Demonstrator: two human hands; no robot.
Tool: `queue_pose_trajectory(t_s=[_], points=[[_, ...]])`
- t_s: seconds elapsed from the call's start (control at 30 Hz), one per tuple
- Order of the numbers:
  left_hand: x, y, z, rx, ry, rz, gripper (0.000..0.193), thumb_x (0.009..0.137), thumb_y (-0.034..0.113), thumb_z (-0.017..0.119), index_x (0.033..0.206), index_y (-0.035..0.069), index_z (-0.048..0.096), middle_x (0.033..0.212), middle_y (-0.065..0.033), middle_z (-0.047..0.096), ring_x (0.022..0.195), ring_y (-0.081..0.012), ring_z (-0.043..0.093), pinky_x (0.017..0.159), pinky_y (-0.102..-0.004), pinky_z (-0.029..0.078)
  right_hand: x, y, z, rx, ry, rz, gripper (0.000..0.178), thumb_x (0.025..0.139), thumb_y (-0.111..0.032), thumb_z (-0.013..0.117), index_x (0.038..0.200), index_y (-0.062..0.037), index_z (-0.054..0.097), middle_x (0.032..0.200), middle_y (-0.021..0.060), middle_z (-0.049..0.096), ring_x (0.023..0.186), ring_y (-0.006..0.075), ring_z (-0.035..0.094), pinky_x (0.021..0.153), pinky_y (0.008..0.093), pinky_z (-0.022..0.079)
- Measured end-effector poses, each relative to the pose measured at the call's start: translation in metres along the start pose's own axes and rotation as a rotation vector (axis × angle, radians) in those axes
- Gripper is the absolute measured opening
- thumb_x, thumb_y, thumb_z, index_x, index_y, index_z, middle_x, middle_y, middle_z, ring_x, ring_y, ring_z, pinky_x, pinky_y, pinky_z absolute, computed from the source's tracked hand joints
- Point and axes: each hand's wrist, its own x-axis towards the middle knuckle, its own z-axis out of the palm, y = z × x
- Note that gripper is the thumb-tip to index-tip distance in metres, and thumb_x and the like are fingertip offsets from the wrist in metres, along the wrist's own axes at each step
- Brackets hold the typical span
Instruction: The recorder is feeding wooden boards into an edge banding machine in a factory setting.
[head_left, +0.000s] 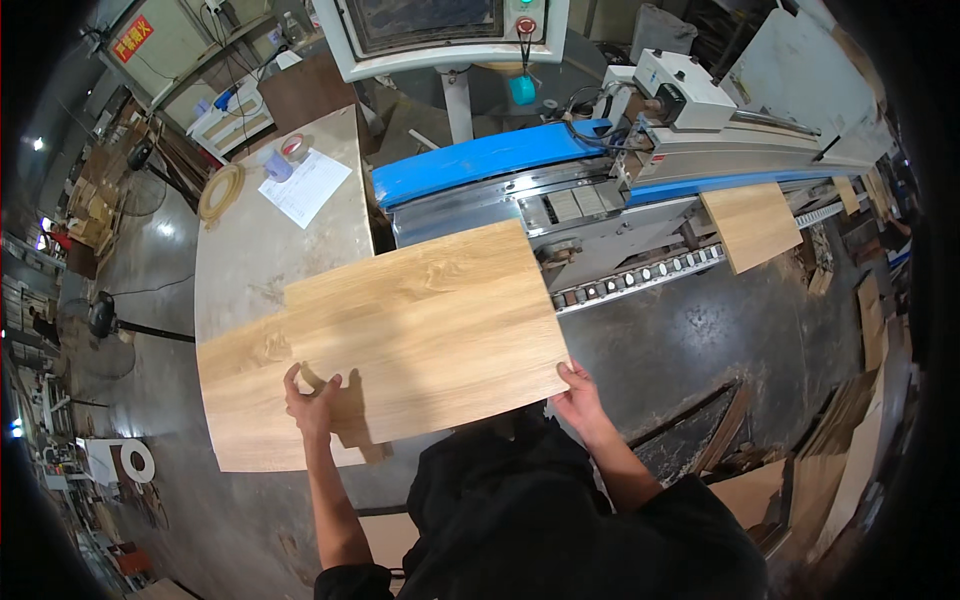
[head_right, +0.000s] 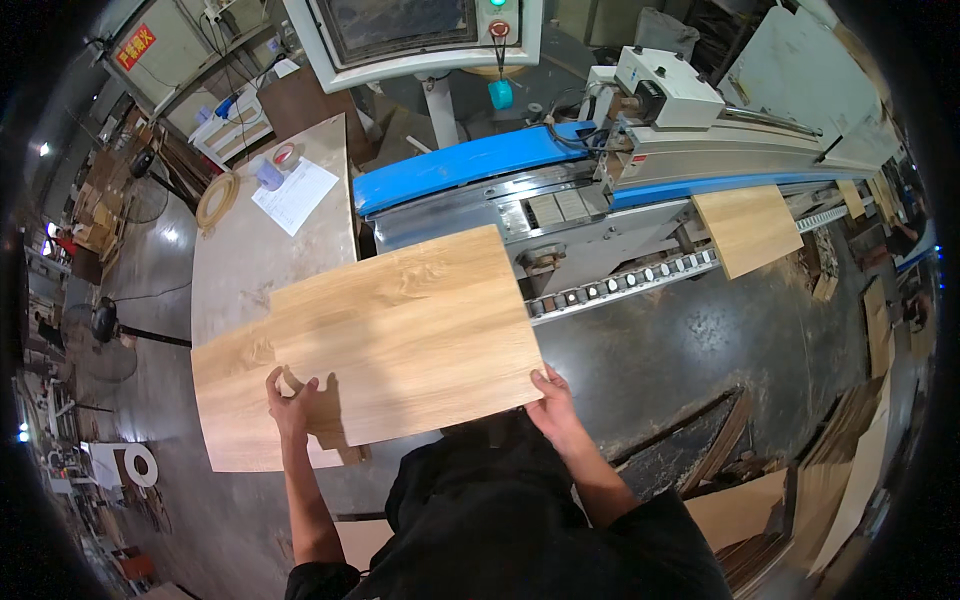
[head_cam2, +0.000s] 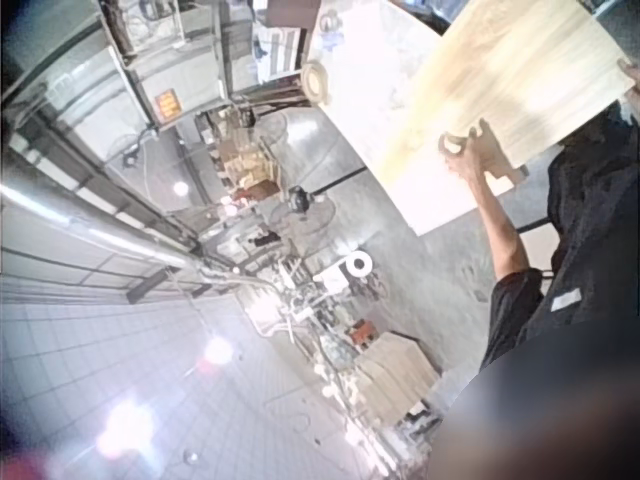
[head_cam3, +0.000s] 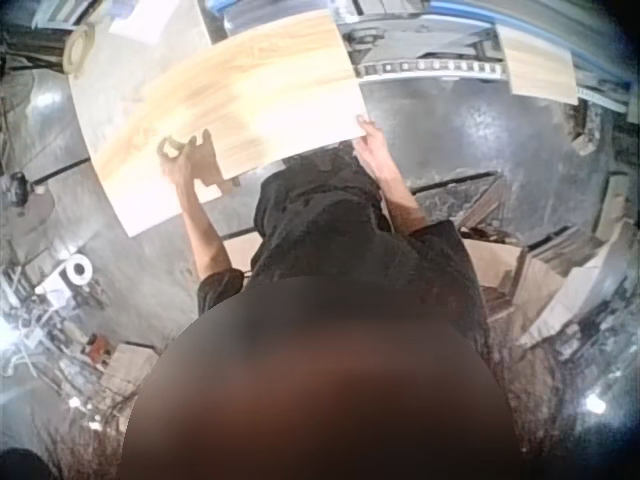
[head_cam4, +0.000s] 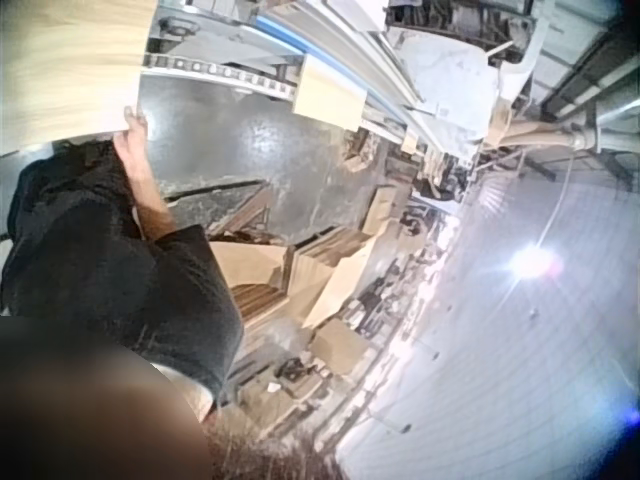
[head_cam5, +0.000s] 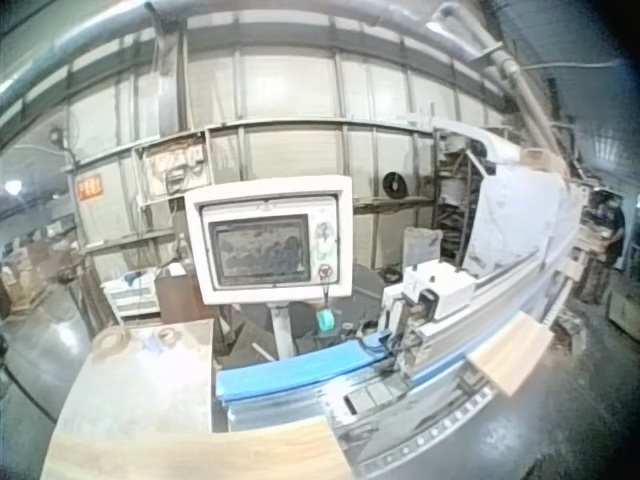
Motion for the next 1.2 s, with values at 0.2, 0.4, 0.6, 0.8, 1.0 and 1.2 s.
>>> queue_pose_trajectory(t_s=[0.2, 0.4, 0.6, 0.8, 1.0, 1.2], points=[[0.006, 0.031, 0.058, -0.366, -0.200, 0.167, 0.064, 0.077, 0.023, 0.092, 0.124, 0.008, 0.051, 0.113, -0.0146, 0.065, 0.093, -0.0256, 0.069, 0.082, -0.0377, 0.057, 0.007, -0.067, -0.044, -0.035, 0.044, -0.118, 0.041, 0.101, -0.006, 0.059, 0.139, 0.0056, 0.055, 0.133, 0.0166, 0.066, 0.123, 0.0271, 0.065, 0.108, 0.0401, 0.051], [-0.016, 0.094, 0.130, -0.573, -0.468, 0.112, 0.054, 0.084, 0.018, 0.087, 0.118, 0.004, 0.048, 0.113, -0.0115, 0.062, 0.093, -0.0169, 0.062, 0.081, -0.0296, 0.052, 0.025, -0.145, -0.066, -0.049, 0.043, -0.200, 0.044, 0.100, -0.006, 0.059, 0.141, 0.0066, 0.052, 0.134, 0.0179, 0.065, 0.123, 0.0278, 0.065, 0.107, 0.0402, 0.051], [0.020, 0.068, 0.174, -0.315, -0.334, 0.036, 0.055, 0.080, 0.029, 0.089, 0.110, 0.007, 0.049, 0.104, -0.0074, 0.060, 0.088, -0.0143, 0.058, 0.076, -0.0301, 0.049, 0.059, -0.184, -0.050, -0.120, 0.027, -0.211, 0.045, 0.100, -0.006, 0.059, 0.142, 0.0087, 0.051, 0.134, 0.0202, 0.065, 0.123, 0.0284, 0.065, 0.106, 0.0407, 0.052], [0.003, 0.109, 0.189, -0.427, -0.382, 0.010, 0.046, 0.080, 0.028, 0.087, 0.101, 0.009, 0.052, 0.083, 0.0000, 0.055, 0.071, -0.0115, 0.049, 0.063, -0.0306, 0.042, 0.077, -0.197, -0.049, -0.155, 0.028, -0.183, 0.041, 0.102, -0.010, 0.060, 0.140, 0.0039, 0.055, 0.133, 0.0142, 0.066, 0.118, 0.0249, 0.066, 0.101, 0.0385, 0.053], [0.039, 0.089, 0.195, -0.586, -0.401, 0.026, 0.042, 0.082, 0.030, 0.084, 0.104, 0.007, 0.057, 0.087, -0.0020, 0.056, 0.078, -0.0130, 0.051, 0.069, -0.0312, 0.044, 0.087, -0.171, -0.059, -0.022, 0.054, -0.149, 0.045, 0.105, -0.022, 0.053, 0.140, 0.0053, 0.052, 0.139, 0.0176, 0.062, 0.127, 0.0292, 0.061, 0.109, 0.0411, 0.049], [0.019, 0.078, 0.201, -0.154, -0.362, 0.258, 0.065, 0.080, 0.041, 0.085, 0.130, 0.012, 0.056, 0.114, -0.0143, 0.059, 0.105, -0.0269, 0.059, 0.092, -0.0399, 0.050, 0.117, -0.128, -0.065, 0.272, 0.359, -0.352, 0.044, 0.106, -0.034, 0.040, 0.128, -0.0011, 0.061, 0.128, 0.0137, 0.066, 0.120, 0.0290, 0.063, 0.105, 0.0432, 0.049]])
